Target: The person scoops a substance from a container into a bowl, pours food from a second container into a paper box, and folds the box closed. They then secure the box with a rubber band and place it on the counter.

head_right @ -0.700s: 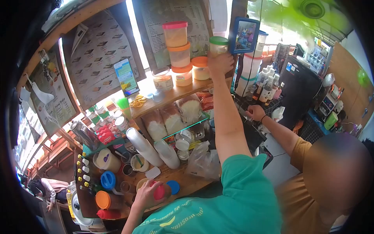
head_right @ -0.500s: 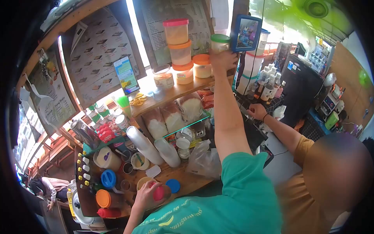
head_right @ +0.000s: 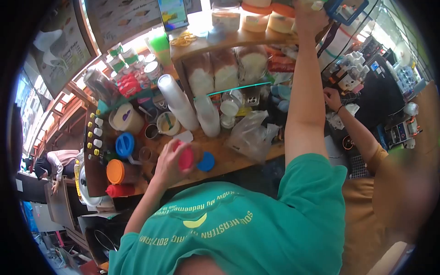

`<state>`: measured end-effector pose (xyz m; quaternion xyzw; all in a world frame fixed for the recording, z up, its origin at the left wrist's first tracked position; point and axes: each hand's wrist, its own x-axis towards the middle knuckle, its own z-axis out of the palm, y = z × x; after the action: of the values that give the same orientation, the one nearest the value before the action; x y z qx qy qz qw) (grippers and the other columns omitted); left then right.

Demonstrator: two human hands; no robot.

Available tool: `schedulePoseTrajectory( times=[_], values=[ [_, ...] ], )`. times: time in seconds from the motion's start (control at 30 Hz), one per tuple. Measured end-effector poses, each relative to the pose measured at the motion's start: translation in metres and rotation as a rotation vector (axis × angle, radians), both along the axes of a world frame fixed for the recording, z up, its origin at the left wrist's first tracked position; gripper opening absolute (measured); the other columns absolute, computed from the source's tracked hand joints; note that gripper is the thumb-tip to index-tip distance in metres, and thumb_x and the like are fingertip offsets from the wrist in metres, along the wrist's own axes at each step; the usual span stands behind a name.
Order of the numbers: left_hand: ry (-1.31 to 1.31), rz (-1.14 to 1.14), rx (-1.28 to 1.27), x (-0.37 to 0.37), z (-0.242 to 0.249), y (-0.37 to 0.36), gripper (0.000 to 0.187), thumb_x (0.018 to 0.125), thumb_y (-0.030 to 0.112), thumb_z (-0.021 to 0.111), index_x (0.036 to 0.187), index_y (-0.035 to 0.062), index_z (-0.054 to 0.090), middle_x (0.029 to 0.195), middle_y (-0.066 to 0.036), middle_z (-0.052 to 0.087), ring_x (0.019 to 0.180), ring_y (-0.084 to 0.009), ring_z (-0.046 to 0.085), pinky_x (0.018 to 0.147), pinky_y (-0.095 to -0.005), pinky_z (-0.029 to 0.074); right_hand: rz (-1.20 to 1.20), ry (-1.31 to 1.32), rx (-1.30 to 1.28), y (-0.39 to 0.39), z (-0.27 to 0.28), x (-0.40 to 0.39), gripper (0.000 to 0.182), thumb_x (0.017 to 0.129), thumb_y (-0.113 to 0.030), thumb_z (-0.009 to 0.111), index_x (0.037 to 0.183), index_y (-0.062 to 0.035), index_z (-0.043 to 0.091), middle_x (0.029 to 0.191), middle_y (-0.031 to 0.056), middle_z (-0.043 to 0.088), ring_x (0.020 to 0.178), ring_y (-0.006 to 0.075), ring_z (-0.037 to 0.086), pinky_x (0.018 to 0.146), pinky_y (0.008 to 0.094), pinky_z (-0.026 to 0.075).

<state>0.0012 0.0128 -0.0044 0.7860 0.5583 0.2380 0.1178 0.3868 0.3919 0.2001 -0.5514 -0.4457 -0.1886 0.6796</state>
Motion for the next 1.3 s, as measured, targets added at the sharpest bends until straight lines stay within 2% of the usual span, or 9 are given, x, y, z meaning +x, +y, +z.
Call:
schedulePoseTrajectory(
  times=[0.1, 0.2, 0.23, 0.63, 0.8, 0.9, 1.03, 1.17, 1.3],
  values=[
    [-0.084, -0.06, -0.06, 0.012, -0.007, 0.019, 0.072, 0.067, 0.022, 0.086, 0.132, 0.014, 0.057, 0.134, -0.022, 0.052, 0.121, -0.0425, 0.055, 0.1, -0.0503, 0.05, 0.12, -0.098, 0.074, -0.01, -0.017, 0.011, 0.041, 0.076, -0.035, 0.085, 0.087, 0.001, 0.068, 0.075, 0.0179, 0.069, 0.068, 0.0345, 0.068, 0.063, 0.0459, 0.053],
    [-0.169, -0.216, -0.09, 0.036, -0.034, 0.034, 0.074, 0.067, 0.022, 0.086, 0.134, 0.014, 0.055, 0.136, -0.021, 0.05, 0.123, -0.0419, 0.054, 0.101, -0.0502, 0.05, 0.255, -0.008, 0.01, -0.033, -0.012, -0.002, 0.04, 0.079, -0.031, 0.081, 0.093, 0.0037, 0.068, 0.083, 0.0175, 0.071, 0.076, 0.0309, 0.068, 0.069, 0.0443, 0.052],
    [-0.124, -0.241, -0.092, 0.046, -0.044, 0.037, 0.071, 0.068, 0.02, 0.085, 0.133, 0.0148, 0.055, 0.136, -0.02, 0.049, 0.124, -0.0417, 0.052, 0.101, -0.0509, 0.05, 0.246, -0.14, 0.01, -0.012, -0.02, 0.021, 0.051, 0.071, -0.043, 0.088, 0.101, -0.0041, 0.075, 0.097, 0.0133, 0.076, 0.089, 0.0313, 0.073, 0.083, 0.044, 0.056],
    [0.426, -0.159, 0.025, 0.106, -0.188, 0.089, 0.037, 0.082, 0.019, 0.069, 0.118, 0.0158, 0.058, 0.117, -0.021, 0.055, 0.102, -0.0417, 0.059, 0.085, -0.053, 0.052, 0.191, -0.09, -0.079, -0.109, -0.08, 0.023, 0.062, 0.076, -0.036, 0.088, 0.116, 0.0032, 0.06, 0.11, 0.0199, 0.064, 0.105, 0.0341, 0.063, 0.089, 0.0443, 0.049],
    [0.532, -0.141, 0.143, 0.103, -0.201, 0.095, 0.023, 0.083, 0.02, 0.066, 0.104, 0.0111, 0.067, 0.104, -0.021, 0.066, 0.1, -0.0435, 0.066, 0.078, -0.0523, 0.056, 0.436, 0.098, -0.089, -0.173, -0.137, 0.046, 0.058, 0.077, -0.022, 0.086, 0.122, 0.0009, 0.057, 0.113, 0.0151, 0.061, 0.107, 0.0298, 0.062, 0.092, 0.0406, 0.049],
    [0.469, -0.33, -0.238, 0.147, -0.022, 0.114, 0.023, 0.084, 0.022, 0.067, 0.101, 0.0069, 0.068, 0.094, -0.02, 0.071, 0.091, -0.0418, 0.071, 0.074, -0.0514, 0.058, 0.5, 0.214, -0.121, -0.219, -0.159, 0.054, 0.058, 0.078, -0.019, 0.085, 0.124, 0.0004, 0.055, 0.117, 0.0138, 0.06, 0.109, 0.0254, 0.061, 0.094, 0.0374, 0.049],
    [-0.106, -0.393, 0.407, 0.218, 0.146, 0.178, 0.024, 0.083, 0.02, 0.069, 0.1, 0.0037, 0.061, 0.097, -0.018, 0.066, 0.092, -0.0391, 0.065, 0.081, -0.0498, 0.052, 0.591, 0.345, -0.168, -0.264, -0.177, 0.06, 0.061, 0.08, -0.016, 0.084, 0.128, 0.0003, 0.051, 0.121, 0.012, 0.06, 0.113, 0.0204, 0.061, 0.097, 0.0345, 0.048],
    [0.007, -0.327, 0.759, 0.297, 0.206, 0.288, 0.029, 0.082, 0.02, 0.069, 0.105, 0.0045, 0.061, 0.107, -0.016, 0.062, 0.103, -0.0361, 0.062, 0.083, -0.0486, 0.054, 0.681, 0.492, -0.061, -0.288, -0.186, 0.059, 0.055, 0.085, -0.012, 0.08, 0.129, 0.0005, 0.048, 0.12, 0.0097, 0.061, 0.115, 0.0181, 0.06, 0.1, 0.033, 0.046],
    [0.266, -0.094, 0.723, 0.332, 0.215, 0.365, 0.041, 0.08, 0.02, 0.07, 0.116, 0.0027, 0.063, 0.119, -0.017, 0.061, 0.115, -0.0361, 0.06, 0.089, -0.053, 0.055, 0.626, 0.54, -0.107, -0.304, -0.2, 0.075, 0.051, 0.085, -0.01, 0.079, 0.125, 0.0004, 0.049, 0.123, 0.0102, 0.06, 0.115, 0.0184, 0.059, 0.101, 0.0334, 0.045]
  ],
)
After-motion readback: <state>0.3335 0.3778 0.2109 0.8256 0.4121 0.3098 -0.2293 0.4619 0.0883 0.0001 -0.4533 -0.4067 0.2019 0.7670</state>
